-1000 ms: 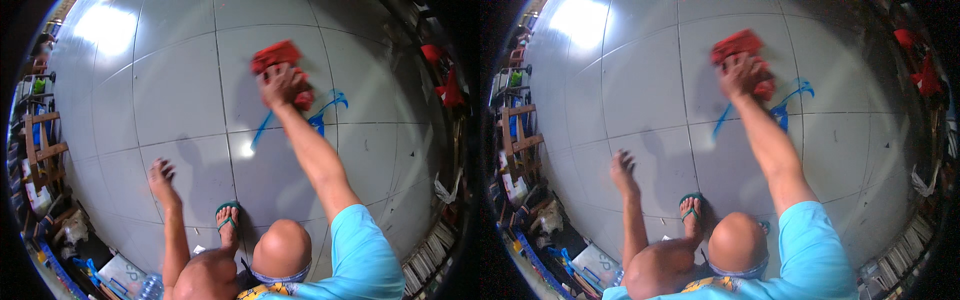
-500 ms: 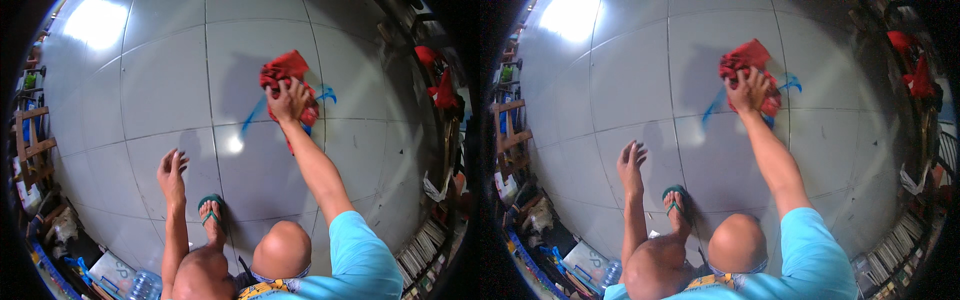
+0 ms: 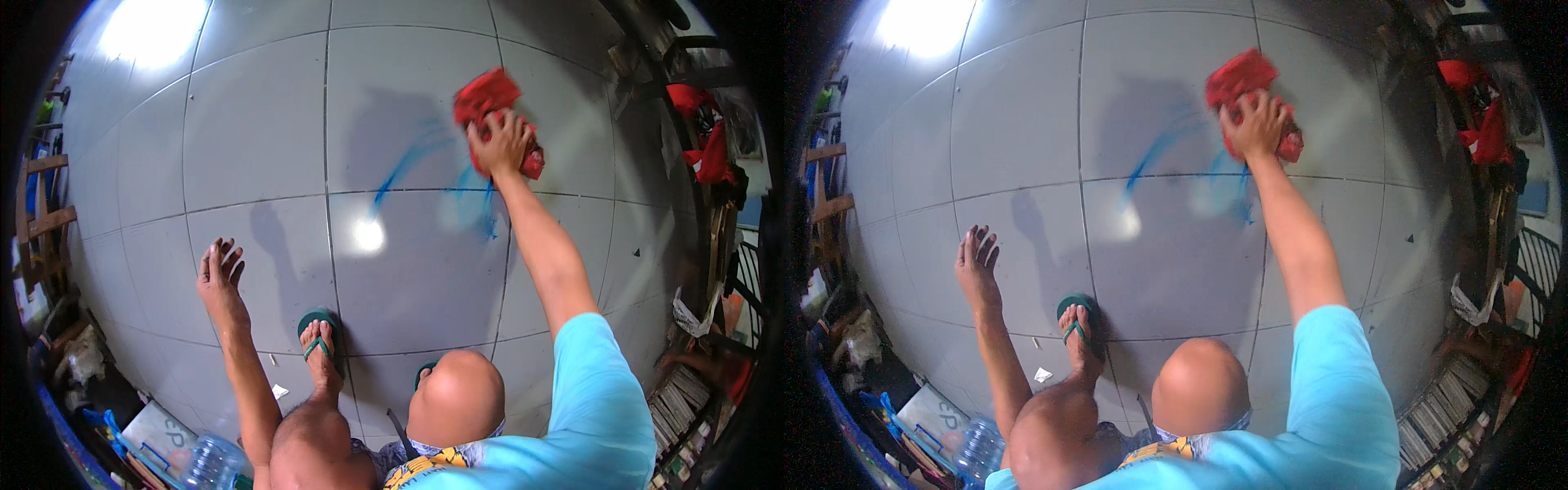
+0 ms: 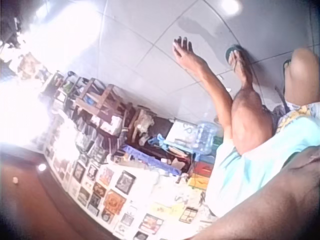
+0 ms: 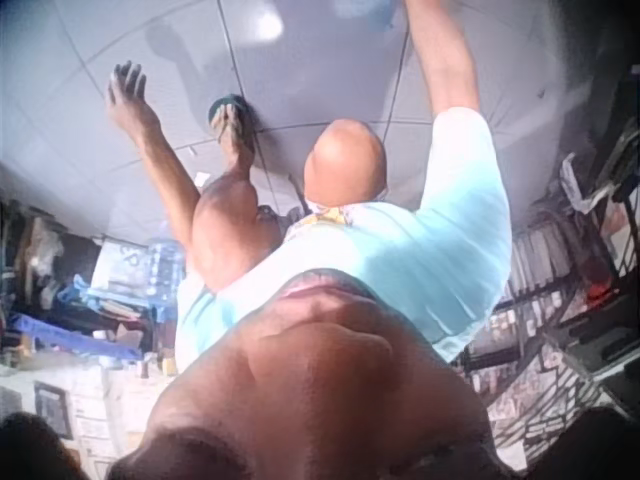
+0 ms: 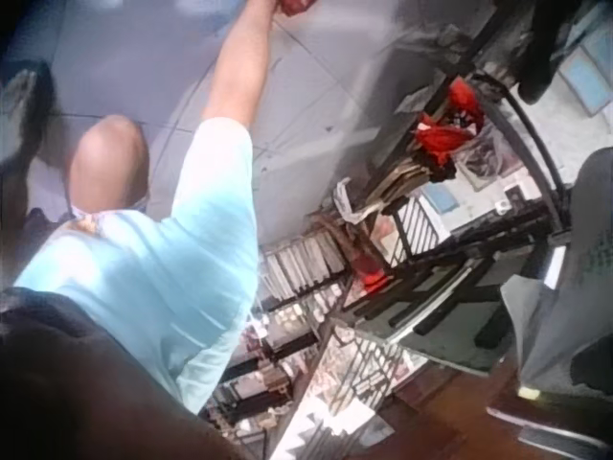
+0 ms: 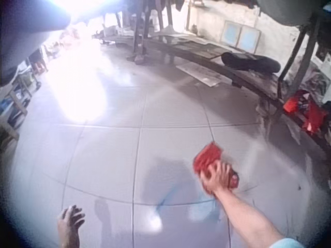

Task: The person applies tape to the edges of a screen printing frame and smooths the surface. They then use a squeegee to spread blue ink across the screen mesh. Afterward, the person squats to wipe a spill on the floor with a red cloth before resuming the ink spreading process.

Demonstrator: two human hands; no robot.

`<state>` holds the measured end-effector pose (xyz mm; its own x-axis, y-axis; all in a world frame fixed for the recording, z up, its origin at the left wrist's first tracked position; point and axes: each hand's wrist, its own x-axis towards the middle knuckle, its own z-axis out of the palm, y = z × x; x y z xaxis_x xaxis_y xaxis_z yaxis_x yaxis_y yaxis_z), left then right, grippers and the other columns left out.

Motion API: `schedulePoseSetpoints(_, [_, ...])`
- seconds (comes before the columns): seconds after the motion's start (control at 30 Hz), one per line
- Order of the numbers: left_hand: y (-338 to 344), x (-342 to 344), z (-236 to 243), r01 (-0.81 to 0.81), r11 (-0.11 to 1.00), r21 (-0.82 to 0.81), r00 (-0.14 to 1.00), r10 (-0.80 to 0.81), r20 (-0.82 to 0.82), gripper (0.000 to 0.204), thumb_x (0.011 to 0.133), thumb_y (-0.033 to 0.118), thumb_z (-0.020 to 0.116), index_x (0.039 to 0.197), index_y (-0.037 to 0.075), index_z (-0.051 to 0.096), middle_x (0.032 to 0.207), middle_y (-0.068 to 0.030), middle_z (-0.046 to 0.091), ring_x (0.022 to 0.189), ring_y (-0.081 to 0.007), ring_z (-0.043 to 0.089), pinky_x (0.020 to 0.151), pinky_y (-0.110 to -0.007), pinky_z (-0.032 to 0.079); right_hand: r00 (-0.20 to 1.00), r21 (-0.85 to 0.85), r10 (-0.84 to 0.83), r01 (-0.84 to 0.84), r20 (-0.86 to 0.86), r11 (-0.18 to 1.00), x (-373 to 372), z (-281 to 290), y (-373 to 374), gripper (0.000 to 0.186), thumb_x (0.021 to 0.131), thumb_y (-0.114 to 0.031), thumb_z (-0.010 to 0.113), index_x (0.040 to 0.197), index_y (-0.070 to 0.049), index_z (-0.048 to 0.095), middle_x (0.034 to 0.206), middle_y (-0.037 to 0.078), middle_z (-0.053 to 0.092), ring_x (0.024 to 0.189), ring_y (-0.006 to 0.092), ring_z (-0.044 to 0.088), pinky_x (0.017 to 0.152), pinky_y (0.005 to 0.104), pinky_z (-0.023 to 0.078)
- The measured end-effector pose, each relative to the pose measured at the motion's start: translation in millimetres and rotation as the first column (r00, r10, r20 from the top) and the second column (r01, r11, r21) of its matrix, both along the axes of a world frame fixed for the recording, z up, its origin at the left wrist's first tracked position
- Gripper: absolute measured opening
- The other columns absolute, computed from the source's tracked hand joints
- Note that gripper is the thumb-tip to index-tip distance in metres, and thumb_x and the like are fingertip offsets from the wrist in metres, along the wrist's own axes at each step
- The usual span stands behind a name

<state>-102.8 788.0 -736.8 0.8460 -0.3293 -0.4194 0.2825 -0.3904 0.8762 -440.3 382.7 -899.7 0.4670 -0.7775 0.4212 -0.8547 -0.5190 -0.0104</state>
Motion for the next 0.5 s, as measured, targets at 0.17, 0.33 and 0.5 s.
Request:
schedulePoseSetpoints(0.17, [3, 2, 2, -0.038, 0.999, 0.009, 0.998, 0.037, 0.049, 0.046, 0.106, 0.039, 0.061, 0.132, 0.0, 0.063, 0.121, -0.0111, 0.071, 0.107, -0.0197, 0.069, 0.094, -0.034, 0.053, 0.989, 0.058, 0.124, -0.12, -0.075, 0.991, -10, -1, 79, 0.045, 0.084, -0.055, 0.071, 0.107, -0.016, 0.072, 0.133, 0.017, 0.06, 0.122, 0.0411, 0.057, 0.109, 0.0589, 0.037])
schedulePoseSetpoints(0.33, [15, 10, 4, -0.056, 0.997, 0.044, 0.997, 0.054, 0.057, 0.045, 0.107, 0.039, 0.058, 0.131, 0.001, 0.064, 0.121, -0.0103, 0.071, 0.107, -0.0196, 0.069, 0.093, -0.034, 0.053, 0.982, 0.068, 0.187, -0.187, 0.005, 0.98, -128, 16, 105, 0.037, 0.079, -0.05, 0.073, 0.102, -0.022, 0.074, 0.127, 0.016, 0.062, 0.114, 0.0376, 0.057, 0.101, 0.0566, 0.038])
schedulePoseSetpoints(0.5, [1, -1, -4, -0.138, 0.988, 0.065, 0.99, 0.137, 0.022, 0.045, 0.108, 0.039, 0.056, 0.131, 0.001, 0.064, 0.121, -0.0106, 0.071, 0.107, -0.0201, 0.07, 0.093, -0.034, 0.053, 0.939, -0.086, -0.34, 0.343, 0.055, 0.935, -34, 0, -29, 0.045, 0.09, -0.055, 0.064, 0.105, -0.014, 0.073, 0.12, 0.019, 0.063, 0.109, 0.0387, 0.058, 0.094, 0.0553, 0.041])
